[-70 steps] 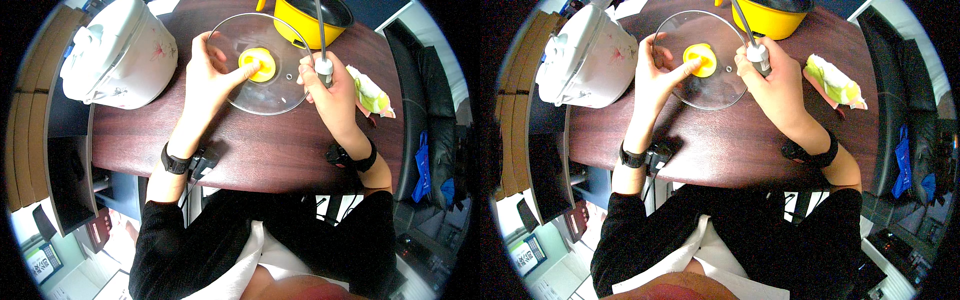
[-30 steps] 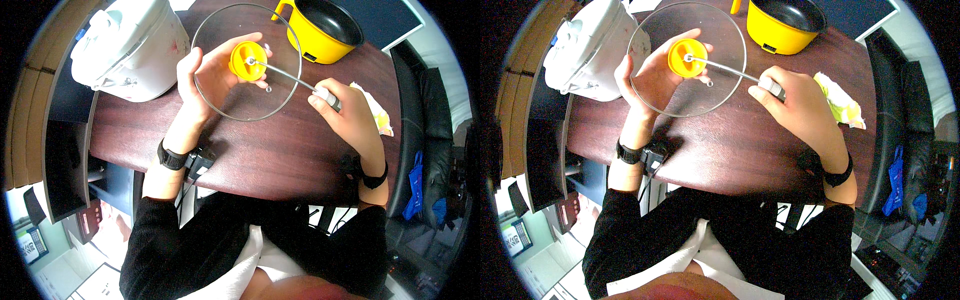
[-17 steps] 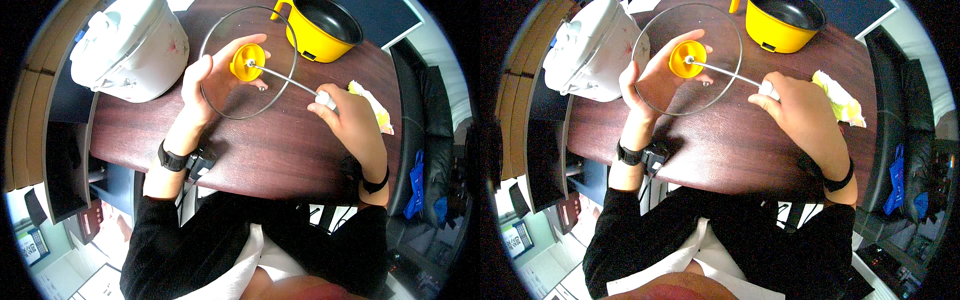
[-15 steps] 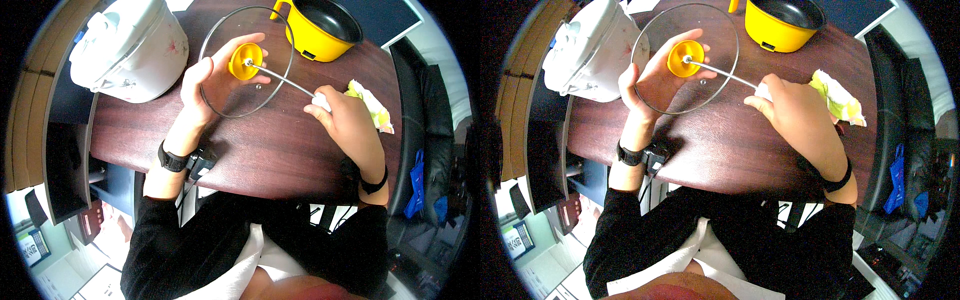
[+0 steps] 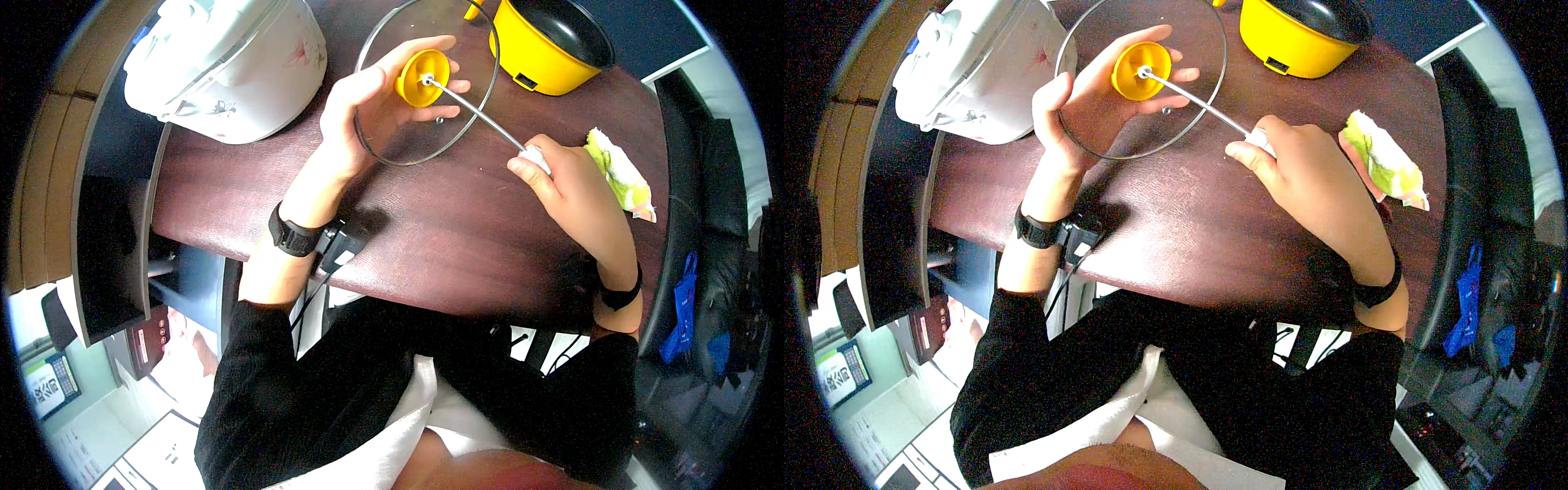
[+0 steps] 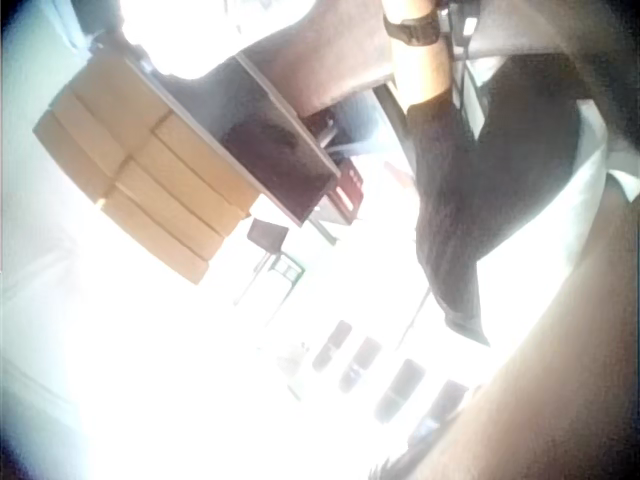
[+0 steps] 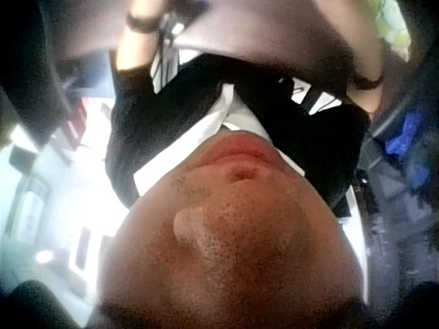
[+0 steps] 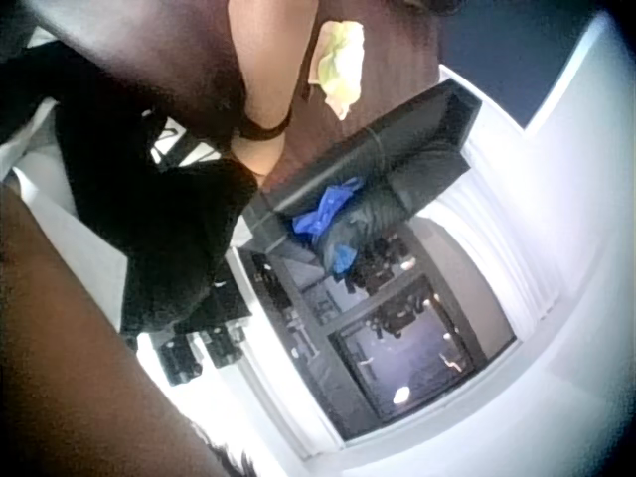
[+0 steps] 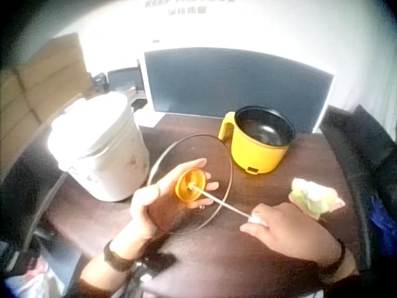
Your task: The person wipes a glass lid with a cloth, then uses a screwdriver to attach a yellow plastic knob and a metal ring to the lid. The person handles the lid, knob, ring, and screwdriver to assemble the components.
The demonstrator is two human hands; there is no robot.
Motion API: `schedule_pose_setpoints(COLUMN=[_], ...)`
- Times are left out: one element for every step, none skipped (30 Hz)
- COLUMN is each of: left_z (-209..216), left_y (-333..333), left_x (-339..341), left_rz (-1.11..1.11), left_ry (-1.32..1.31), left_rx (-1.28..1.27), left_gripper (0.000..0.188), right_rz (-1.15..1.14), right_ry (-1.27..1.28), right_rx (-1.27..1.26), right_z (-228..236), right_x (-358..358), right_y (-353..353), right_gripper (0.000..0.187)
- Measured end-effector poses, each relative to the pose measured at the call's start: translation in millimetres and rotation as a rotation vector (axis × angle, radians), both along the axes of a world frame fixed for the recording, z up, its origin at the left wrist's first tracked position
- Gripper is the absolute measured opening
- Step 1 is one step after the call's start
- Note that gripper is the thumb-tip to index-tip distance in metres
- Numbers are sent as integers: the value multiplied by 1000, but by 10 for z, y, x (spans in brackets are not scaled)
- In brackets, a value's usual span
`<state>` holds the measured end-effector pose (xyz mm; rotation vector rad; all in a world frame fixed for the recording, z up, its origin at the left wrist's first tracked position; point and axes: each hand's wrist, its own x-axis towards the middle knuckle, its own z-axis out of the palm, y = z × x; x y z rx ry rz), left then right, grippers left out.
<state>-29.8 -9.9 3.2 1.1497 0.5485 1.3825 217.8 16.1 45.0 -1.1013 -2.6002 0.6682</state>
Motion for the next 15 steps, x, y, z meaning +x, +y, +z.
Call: schedule_pose_setpoints(left_z=[-12, -10, -3, 4, 9, 14, 20, 27, 36, 41, 37, 28, 21, 18, 22], left_y=[-18, -30, -30, -29, -30, -24, -19, -19, -24, -28, -31, -33, -34, -34, -35], left_x=[6, 1, 3, 4, -1, -11, -21, -31, -44, -48, -45, -37, -26, -14, -6], left_rz=[16, 23, 25, 27, 21, 13, 5, -2, -6, -10, 5, 16, 28, 44, 60], left_ry=[8, 4, -2, -8, -9, -11, -14, 6, 27, 48, 75, 102, 129, 127, 127], left_rx=[-8, -3, 3, 10, 9, 9, 9, 14, 20, 25, 32, 39, 46, 41, 36], left_gripper=[82, 82, 82, 81, 81, 81, 81, 81, 81, 82, 83, 83, 84, 85, 85], right_rz=[-1, -3, -8, -14, -20, -19, -19, -20, -23, -27, -31, -37, -42, -48, -59], right_ry=[7, 13, 24, 35, 46, 50, 54, 58, 46, 34, 22, 24, 27, 29, 17], right_rx=[-38, -76, -134, -192, -249, -248, -247, -246, -210, -174, -138, -119, -100, -81, -70], right_z=[38, 62, 71, 76, 75, 71, 64, 62, 75, 100, 114, 112, 105, 102, 103], right_x=[-12, -23, -31, -42, -48, -45, -40, -30, -12, 13, 31, 41, 46, 48, 38], right_y=[4, 6, 9, 15, 23, 36, 50, 55, 59, 59, 57, 48, 37, 25, 8], right_gripper=[33, 38, 38, 37, 37, 38, 38, 38, 39, 39, 40, 41, 41, 42, 42])
